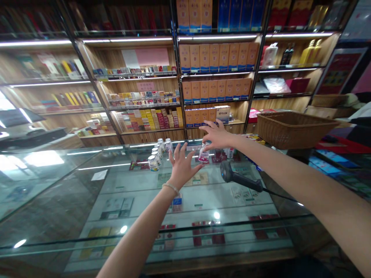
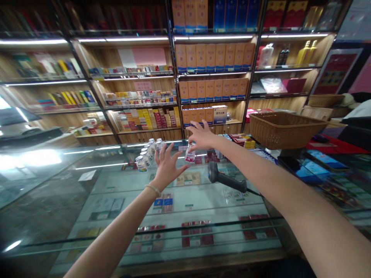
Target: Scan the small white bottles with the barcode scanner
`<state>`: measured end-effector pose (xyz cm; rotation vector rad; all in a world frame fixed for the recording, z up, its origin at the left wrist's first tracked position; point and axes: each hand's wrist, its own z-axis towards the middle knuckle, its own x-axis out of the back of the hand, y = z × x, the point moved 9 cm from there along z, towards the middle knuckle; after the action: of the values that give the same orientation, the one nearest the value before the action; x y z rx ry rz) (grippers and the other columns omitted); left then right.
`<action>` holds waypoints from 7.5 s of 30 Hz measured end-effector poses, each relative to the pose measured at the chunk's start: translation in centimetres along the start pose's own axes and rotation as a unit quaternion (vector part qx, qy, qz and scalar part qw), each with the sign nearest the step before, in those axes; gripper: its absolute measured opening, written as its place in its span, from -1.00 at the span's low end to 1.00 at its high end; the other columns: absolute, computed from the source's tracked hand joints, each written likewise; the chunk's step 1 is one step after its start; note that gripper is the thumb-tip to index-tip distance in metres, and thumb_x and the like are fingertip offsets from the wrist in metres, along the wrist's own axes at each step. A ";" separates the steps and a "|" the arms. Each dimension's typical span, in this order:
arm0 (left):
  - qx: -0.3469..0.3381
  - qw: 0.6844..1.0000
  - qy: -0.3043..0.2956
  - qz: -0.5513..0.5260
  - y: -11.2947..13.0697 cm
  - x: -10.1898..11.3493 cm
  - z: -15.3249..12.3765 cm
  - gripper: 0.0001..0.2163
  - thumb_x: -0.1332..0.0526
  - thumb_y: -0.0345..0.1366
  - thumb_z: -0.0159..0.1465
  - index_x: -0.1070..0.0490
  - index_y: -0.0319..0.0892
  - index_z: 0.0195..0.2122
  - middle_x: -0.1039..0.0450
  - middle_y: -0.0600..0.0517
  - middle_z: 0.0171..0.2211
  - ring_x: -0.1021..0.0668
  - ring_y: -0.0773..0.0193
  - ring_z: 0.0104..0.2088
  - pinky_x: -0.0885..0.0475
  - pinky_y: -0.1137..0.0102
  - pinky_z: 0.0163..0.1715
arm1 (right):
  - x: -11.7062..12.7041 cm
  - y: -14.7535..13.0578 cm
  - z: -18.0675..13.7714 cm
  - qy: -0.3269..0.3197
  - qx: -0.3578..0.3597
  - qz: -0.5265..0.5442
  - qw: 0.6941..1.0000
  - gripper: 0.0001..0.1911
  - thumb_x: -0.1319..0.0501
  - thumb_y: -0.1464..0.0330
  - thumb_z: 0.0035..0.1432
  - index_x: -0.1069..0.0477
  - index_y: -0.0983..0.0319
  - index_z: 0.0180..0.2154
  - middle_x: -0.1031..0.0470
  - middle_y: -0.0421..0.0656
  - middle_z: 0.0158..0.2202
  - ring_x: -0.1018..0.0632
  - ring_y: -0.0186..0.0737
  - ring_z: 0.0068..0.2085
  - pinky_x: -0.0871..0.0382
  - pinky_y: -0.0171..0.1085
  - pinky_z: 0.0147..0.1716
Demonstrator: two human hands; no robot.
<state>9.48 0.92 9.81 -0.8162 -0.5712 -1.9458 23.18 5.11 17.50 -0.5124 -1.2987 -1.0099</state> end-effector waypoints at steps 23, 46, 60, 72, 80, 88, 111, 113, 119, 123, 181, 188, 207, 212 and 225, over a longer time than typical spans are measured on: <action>0.089 0.994 0.050 -0.036 2.2 -1.8 0.9 -0.67 -0.36 0.06 0.21 -0.60 -0.08 -0.20 -0.18 -0.16 0.41 -0.15 -0.22 0.42 0.10 -0.28 0.38 | 0.0 1.1 -0.7 0.010 -0.025 0.001 1.000 -0.59 -0.28 -0.08 0.21 -0.68 0.01 -0.12 -0.14 -0.10 0.46 0.05 0.31 0.47 0.34 0.42 0.34; 0.092 0.994 0.014 -0.061 1.5 -3.0 0.9 -0.78 -0.32 -0.08 0.28 -0.64 -0.04 -0.15 -0.21 -0.09 0.41 -0.19 -0.20 0.41 -0.05 -0.26 0.36 | -4.5 2.7 -5.5 0.177 -0.138 0.119 0.967 -0.57 -0.09 0.05 0.41 -0.45 -0.11 0.22 -0.12 -0.09 0.47 -0.02 0.16 0.47 0.12 0.26 0.34; -0.020 0.999 -0.024 -0.043 2.0 -3.5 0.9 -0.76 -0.36 -0.15 0.25 -0.62 0.01 -0.06 -0.17 -0.09 0.43 -0.14 -0.22 0.43 0.14 -0.30 0.37 | -6.4 3.1 -7.6 0.171 -0.108 0.144 0.969 -0.62 -0.19 0.05 0.35 -0.55 -0.02 0.10 -0.09 -0.08 0.48 0.05 0.16 0.49 0.23 0.26 0.36; 0.009 0.999 0.032 -0.043 1.9 -1.9 0.5 -0.34 -0.46 0.14 0.08 -0.46 -0.02 0.16 -0.02 -0.23 0.47 -0.07 -0.24 0.45 0.18 -0.23 0.39 | -7.6 5.0 -8.5 0.242 -0.222 0.277 0.903 -0.47 -0.11 -0.12 0.31 -0.62 0.07 -0.04 -0.06 -0.08 0.49 0.08 0.17 0.49 0.23 0.27 0.36; 0.028 0.995 0.073 -0.066 1.8 -1.3 0.4 -0.63 -0.44 -0.02 0.16 -0.53 -0.04 -0.07 -0.07 -0.15 0.45 -0.10 -0.19 0.44 0.08 -0.18 0.39 | -8.3 4.5 -8.0 0.231 -0.250 0.313 0.887 -0.49 -0.13 -0.14 0.29 -0.64 0.03 -0.08 -0.13 -0.13 0.47 0.02 0.11 0.49 0.20 0.27 0.36; 0.015 0.993 0.093 -0.064 1.5 -1.0 0.3 -0.68 -0.42 -0.02 0.18 -0.57 -0.04 -0.10 -0.09 -0.15 0.44 -0.09 -0.19 0.44 0.09 -0.19 0.39 | -8.7 4.6 -8.0 0.222 -0.250 0.287 0.898 -0.48 -0.11 -0.13 0.30 -0.66 0.05 -0.11 -0.16 -0.11 0.45 -0.02 0.12 0.47 0.16 0.23 0.35; 0.023 0.995 0.073 -0.063 0.8 -1.2 0.3 -0.71 -0.40 -0.06 0.21 -0.59 0.01 -0.07 -0.09 -0.08 0.46 -0.12 -0.20 0.43 0.07 -0.20 0.39 | -12.1 1.3 -16.8 -0.053 -0.269 0.097 0.957 0.26 -0.12 -0.35 0.06 0.18 0.29 0.50 0.34 0.22 0.53 0.33 0.35 0.50 0.34 0.47 0.32; 0.022 0.995 0.071 -0.062 0.8 -1.3 0.3 -0.70 -0.40 -0.06 0.21 -0.58 0.01 -0.06 -0.08 -0.09 0.46 -0.12 -0.20 0.43 0.08 -0.21 0.39 | -12.7 1.0 -17.3 -0.061 -0.282 0.096 0.953 0.25 -0.13 -0.33 0.07 0.17 0.30 0.50 0.34 0.22 0.52 0.31 0.37 0.50 0.34 0.49 0.31; 0.021 0.996 0.071 -0.058 0.6 -1.4 0.3 -0.69 -0.42 -0.06 0.19 -0.59 0.01 -0.06 -0.09 -0.11 0.45 -0.12 -0.21 0.43 0.06 -0.21 0.38 | -12.7 0.3 -17.4 -0.061 -0.296 0.086 0.949 0.15 -0.19 -0.24 0.13 0.05 0.34 0.47 0.25 0.26 0.52 0.26 0.37 0.50 0.29 0.49 0.32; 0.022 0.996 0.072 -0.054 0.4 -1.7 0.3 -0.69 -0.43 -0.07 0.18 -0.59 0.00 -0.07 -0.11 -0.13 0.44 -0.13 -0.21 0.43 0.06 -0.21 0.38 | -12.6 0.2 -17.3 -0.058 -0.295 0.091 0.949 -0.09 -0.21 -0.11 0.23 -0.21 0.36 0.37 0.13 0.31 0.49 0.16 0.38 0.50 0.17 0.49 0.31; 0.122 0.990 0.078 0.001 -3.3 -2.8 0.0 -0.67 -0.47 -0.09 0.13 -0.61 0.02 -0.08 -0.18 -0.13 0.41 -0.20 -0.20 0.40 0.06 -0.18 0.38 | -9.1 -1.5 -14.3 0.018 -0.222 0.378 0.899 -0.56 -0.38 0.33 -0.01 -0.54 0.20 -0.03 -0.69 0.00 -0.15 -0.65 0.21 -0.06 -0.45 -0.10 -0.15; 0.111 0.991 0.075 -0.002 -3.3 -2.8 0.0 -0.67 -0.45 -0.05 0.16 -0.60 0.03 -0.07 -0.15 -0.13 0.43 -0.17 -0.23 0.41 0.04 -0.25 0.34 | -8.8 -1.3 -14.4 0.038 -0.230 0.382 0.894 -0.47 -0.38 0.35 -0.02 -0.50 0.16 0.05 -0.69 -0.04 -0.15 -0.65 0.18 -0.05 -0.46 -0.10 -0.15; 0.107 0.991 0.075 -0.004 -3.1 -2.6 0.1 -0.69 -0.45 -0.06 0.17 -0.61 0.02 -0.08 -0.16 -0.14 0.42 -0.18 -0.23 0.40 0.00 -0.24 0.35 | -8.3 -0.8 -14.4 0.025 -0.242 0.237 0.941 -0.43 -0.30 0.24 0.11 -0.30 0.16 0.14 -0.67 -0.06 -0.18 -0.67 0.11 -0.18 -0.30 -0.23 -0.35; 0.109 0.991 0.078 -0.001 -3.1 -2.6 0.2 -0.68 -0.46 -0.06 0.15 -0.62 0.01 -0.09 -0.16 -0.17 0.42 -0.18 -0.24 0.40 0.02 -0.26 0.34 | -8.0 -1.0 -14.1 0.031 -0.216 0.170 0.961 -0.45 -0.22 0.23 0.16 -0.28 0.18 0.17 -0.63 -0.04 -0.02 -0.63 0.07 -0.03 -0.33 -0.21 -0.29; 0.106 0.990 0.085 -0.022 -3.1 -2.6 0.1 -0.70 -0.45 -0.07 0.17 -0.61 0.01 -0.09 -0.14 -0.12 0.43 -0.17 -0.19 0.41 0.05 -0.19 0.38 | -10.0 -2.4 -13.5 -0.012 -0.160 0.117 0.980 -0.53 -0.18 0.27 0.19 -0.32 0.19 0.14 -0.49 -0.02 0.03 -0.54 0.04 0.04 -0.41 -0.17 -0.20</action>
<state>7.72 3.91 7.75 -0.5022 -0.6832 -1.9319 28.97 -3.73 4.25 -0.9045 -1.0704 -1.0198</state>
